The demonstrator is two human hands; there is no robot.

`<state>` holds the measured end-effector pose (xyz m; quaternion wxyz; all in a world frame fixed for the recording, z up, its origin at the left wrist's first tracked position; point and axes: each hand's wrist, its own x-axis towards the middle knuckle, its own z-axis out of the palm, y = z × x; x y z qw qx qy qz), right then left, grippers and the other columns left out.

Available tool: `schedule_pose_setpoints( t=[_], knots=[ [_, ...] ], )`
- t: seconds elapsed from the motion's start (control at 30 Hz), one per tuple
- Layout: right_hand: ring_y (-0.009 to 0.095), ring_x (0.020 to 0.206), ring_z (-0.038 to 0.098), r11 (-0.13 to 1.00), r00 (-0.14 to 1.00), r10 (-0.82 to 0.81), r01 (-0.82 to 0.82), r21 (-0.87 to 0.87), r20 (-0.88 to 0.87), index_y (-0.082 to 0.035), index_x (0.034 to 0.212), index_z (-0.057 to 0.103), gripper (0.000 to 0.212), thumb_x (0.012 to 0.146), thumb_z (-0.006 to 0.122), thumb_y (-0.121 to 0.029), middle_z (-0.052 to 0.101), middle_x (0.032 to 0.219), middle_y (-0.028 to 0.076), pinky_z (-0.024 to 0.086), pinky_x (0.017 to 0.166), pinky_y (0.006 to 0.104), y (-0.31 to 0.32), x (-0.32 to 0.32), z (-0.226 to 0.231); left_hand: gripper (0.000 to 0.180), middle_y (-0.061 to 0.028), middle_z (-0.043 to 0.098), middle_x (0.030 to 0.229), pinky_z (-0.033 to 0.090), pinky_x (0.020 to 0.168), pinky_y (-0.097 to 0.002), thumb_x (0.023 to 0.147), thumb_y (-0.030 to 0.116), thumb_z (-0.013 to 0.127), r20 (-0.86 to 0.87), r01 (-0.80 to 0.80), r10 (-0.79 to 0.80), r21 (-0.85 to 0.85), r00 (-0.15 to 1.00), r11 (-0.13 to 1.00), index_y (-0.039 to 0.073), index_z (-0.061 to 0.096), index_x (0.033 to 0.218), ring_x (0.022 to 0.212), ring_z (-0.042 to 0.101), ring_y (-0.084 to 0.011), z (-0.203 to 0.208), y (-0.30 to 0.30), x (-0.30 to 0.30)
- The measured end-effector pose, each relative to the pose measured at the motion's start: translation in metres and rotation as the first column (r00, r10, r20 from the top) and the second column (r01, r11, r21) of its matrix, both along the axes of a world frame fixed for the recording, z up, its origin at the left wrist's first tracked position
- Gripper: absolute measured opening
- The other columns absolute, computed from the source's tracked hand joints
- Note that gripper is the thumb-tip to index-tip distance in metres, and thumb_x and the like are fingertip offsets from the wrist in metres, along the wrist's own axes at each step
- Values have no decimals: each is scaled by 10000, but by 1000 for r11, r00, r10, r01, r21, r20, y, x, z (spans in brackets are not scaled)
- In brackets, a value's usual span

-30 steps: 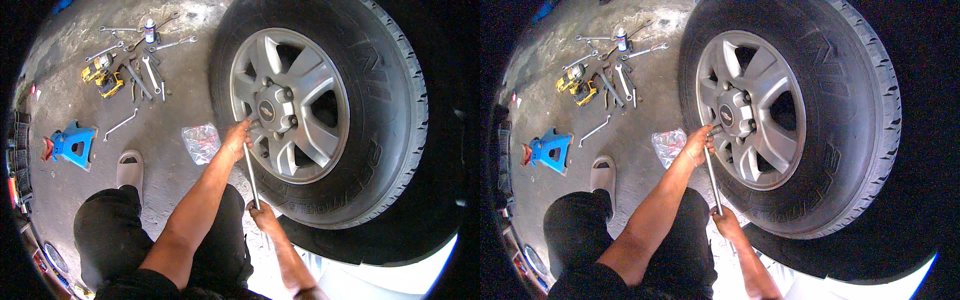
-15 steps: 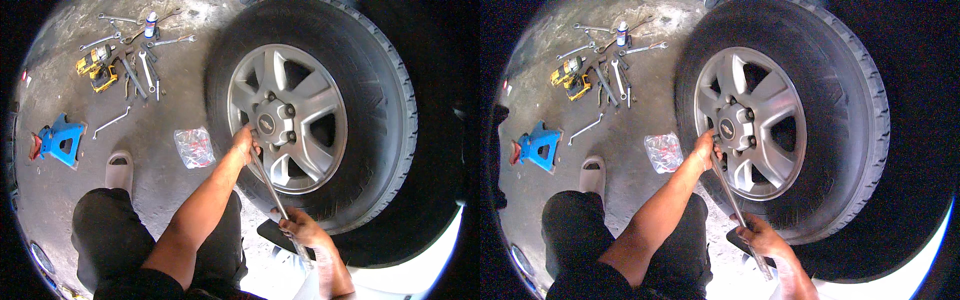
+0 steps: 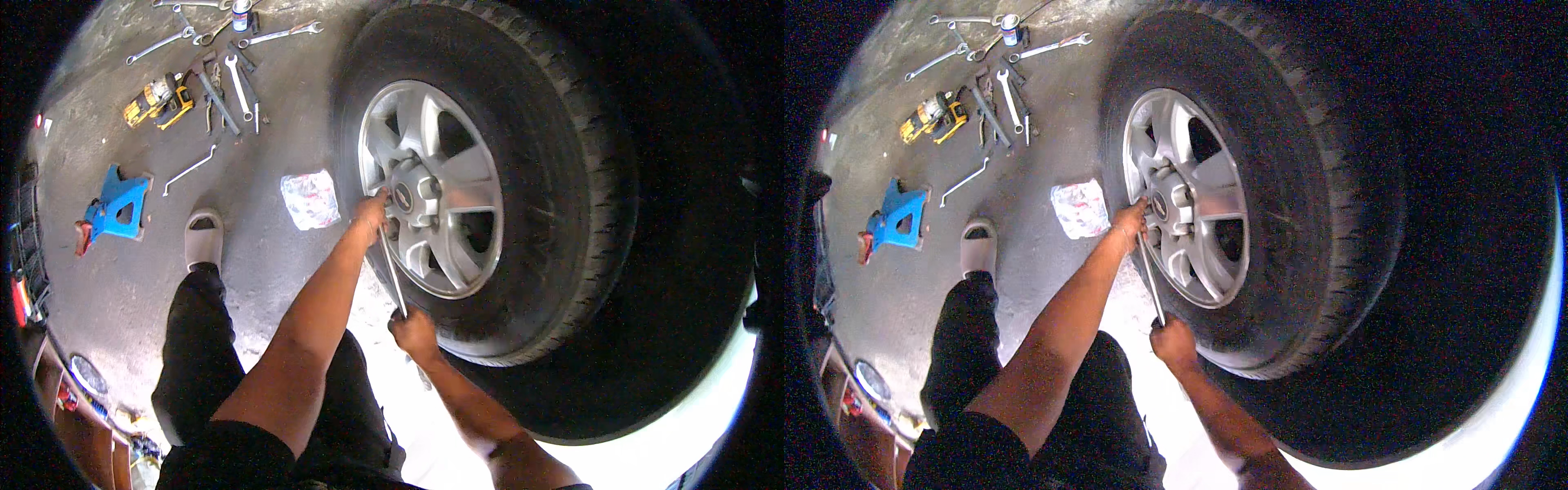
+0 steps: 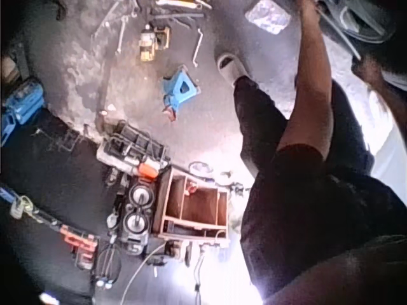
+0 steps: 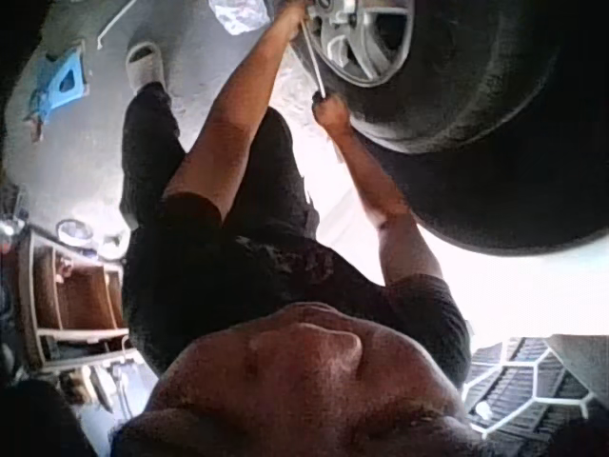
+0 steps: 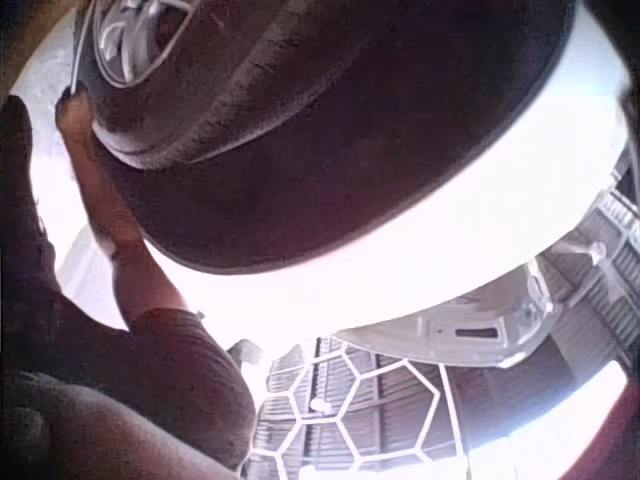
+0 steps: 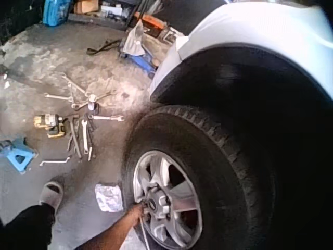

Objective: The person uses a lug wrench to tighten the lug nuts on a car wheel. They systematically rotate the wrench on each nut to secure the wheel.

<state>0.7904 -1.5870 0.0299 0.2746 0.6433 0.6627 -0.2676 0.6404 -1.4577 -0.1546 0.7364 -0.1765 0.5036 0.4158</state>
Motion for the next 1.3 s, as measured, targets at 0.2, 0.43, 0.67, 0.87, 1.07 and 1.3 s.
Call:
schedule_pose_setpoints(
  t=[0.2, 0.43, 0.67, 0.87, 1.07, 1.3],
  knots=[
    [485, 863, 627, 997, 993, -79, 78, 9, 91, 3, 933, 642, 248, 867, 524, -205, 642, 874, 308, 503, 761, 543, 3, -17, 11, 431, -109, 509, 676, 407, 427, -396, 938, 413, 518, -98, 82, -96, -134, 991, 988, -12, 582, 973, 468, 471, -229, 4, 9, 1],
    [480, 859, 632, 991, 987, -136, 134, 30, 82, -2, 897, 663, 242, 872, 526, -200, 644, 853, 300, 504, 766, 549, 2, -14, -2, 320, -149, 534, 624, 455, 418, -424, 956, 269, 430, -287, 276, -282, -63, 915, 959, -12, 573, 900, 432, 518, -267, -3, 12, 2],
    [476, 816, 630, 981, 984, -178, 178, 82, -14, 4, 854, 661, 246, 866, 523, -200, 637, 803, 295, 498, 733, 548, -10, -2, -29, 204, -195, 610, 833, 531, 507, -392, 908, 166, 511, -610, 584, -445, 36, 656, 811, -1, 600, 982, 618, 641, -311, -14, 7, 0],
    [483, 790, 622, 980, 982, -150, 162, 116, -113, 26, 813, 619, 227, 848, 522, -176, 624, 767, 305, 483, 712, 537, -21, 23, -63, 234, -215, 625, 1053, 545, 782, -420, 901, 124, 513, -533, 480, -380, 56, 756, 876, 4, 617, 1073, 967, 636, -349, -41, 5, 15],
    [424, 645, 601, 979, 949, -110, 154, 131, -296, 23, 762, 574, 193, 836, 525, -148, 576, 657, 242, 479, 653, 475, -31, 40, -85, 214, -196, 597, 1077, 535, 821, -435, 902, 84, 505, -461, 366, -292, 79, 838, 927, 13, 614, 1073, 956, 620, -362, -23, 2, 13],
    [299, 577, 597, 966, 891, -171, 235, 105, -421, 3, 713, 565, 192, 833, 509, -137, 564, 607, 160, 472, 598, 416, -40, 55, -122, 344, -207, 580, 1103, 502, 892, -429, 811, 67, 620, -605, 487, -292, 185, 741, 853, -34, 570, 1136, 1083, 546, -372, -33, -4, 11]
  ],
)
